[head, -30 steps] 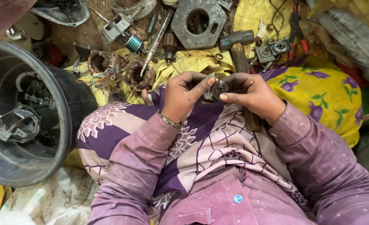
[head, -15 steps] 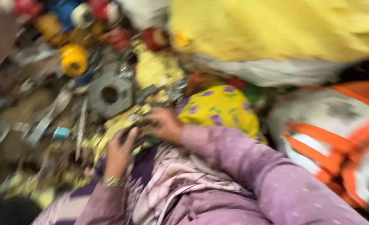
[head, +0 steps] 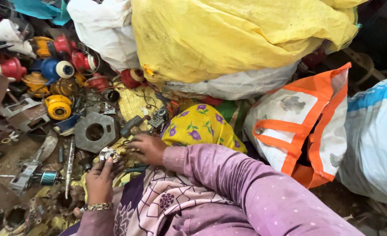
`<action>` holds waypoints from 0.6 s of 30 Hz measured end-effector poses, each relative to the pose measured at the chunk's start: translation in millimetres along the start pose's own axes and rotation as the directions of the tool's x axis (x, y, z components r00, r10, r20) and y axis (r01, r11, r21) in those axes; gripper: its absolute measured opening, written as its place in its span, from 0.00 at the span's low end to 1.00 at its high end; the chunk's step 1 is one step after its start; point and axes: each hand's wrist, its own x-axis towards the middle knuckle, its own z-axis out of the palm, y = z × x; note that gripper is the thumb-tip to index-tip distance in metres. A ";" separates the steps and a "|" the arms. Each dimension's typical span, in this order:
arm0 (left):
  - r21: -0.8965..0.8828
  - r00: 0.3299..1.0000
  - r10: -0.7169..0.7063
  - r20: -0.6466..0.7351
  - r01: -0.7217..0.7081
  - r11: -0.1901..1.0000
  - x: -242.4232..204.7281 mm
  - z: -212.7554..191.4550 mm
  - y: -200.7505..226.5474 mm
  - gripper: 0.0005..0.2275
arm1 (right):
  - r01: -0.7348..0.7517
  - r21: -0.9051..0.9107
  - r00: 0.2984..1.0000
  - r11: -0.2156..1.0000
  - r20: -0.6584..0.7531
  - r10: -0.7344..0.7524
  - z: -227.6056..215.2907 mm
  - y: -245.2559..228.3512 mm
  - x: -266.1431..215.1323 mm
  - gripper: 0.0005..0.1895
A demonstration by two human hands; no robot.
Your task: The person sits on the floor and repairs small electric motors. They use a hammer to strike a metal part, then insert a rotor into a stator housing. Later, they use a screwdriver to adjust internal components of another motor.
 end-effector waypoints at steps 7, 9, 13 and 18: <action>-0.074 0.976 0.189 -0.112 -0.197 0.977 3.1 -3.5 10.7 0.12 | -0.164 -0.184 0.986 0.969 -0.048 0.157 2.8 10.5 -4.2 0.22; -0.104 0.963 0.217 -0.161 -0.235 0.966 6.2 -2.1 17.7 0.18 | -0.456 -0.161 0.876 0.875 0.090 0.473 5.1 9.4 -6.6 0.30; -0.210 0.961 0.218 -0.169 -0.251 0.945 8.2 -10.5 16.1 0.22 | -0.518 -0.162 0.836 0.840 0.111 0.537 13.9 10.1 -18.5 0.44; 0.165 0.876 0.379 -0.299 -0.343 0.925 49.5 -31.8 -2.6 0.26 | -0.684 0.270 0.727 0.678 0.169 0.666 -4.9 33.3 -0.2 0.35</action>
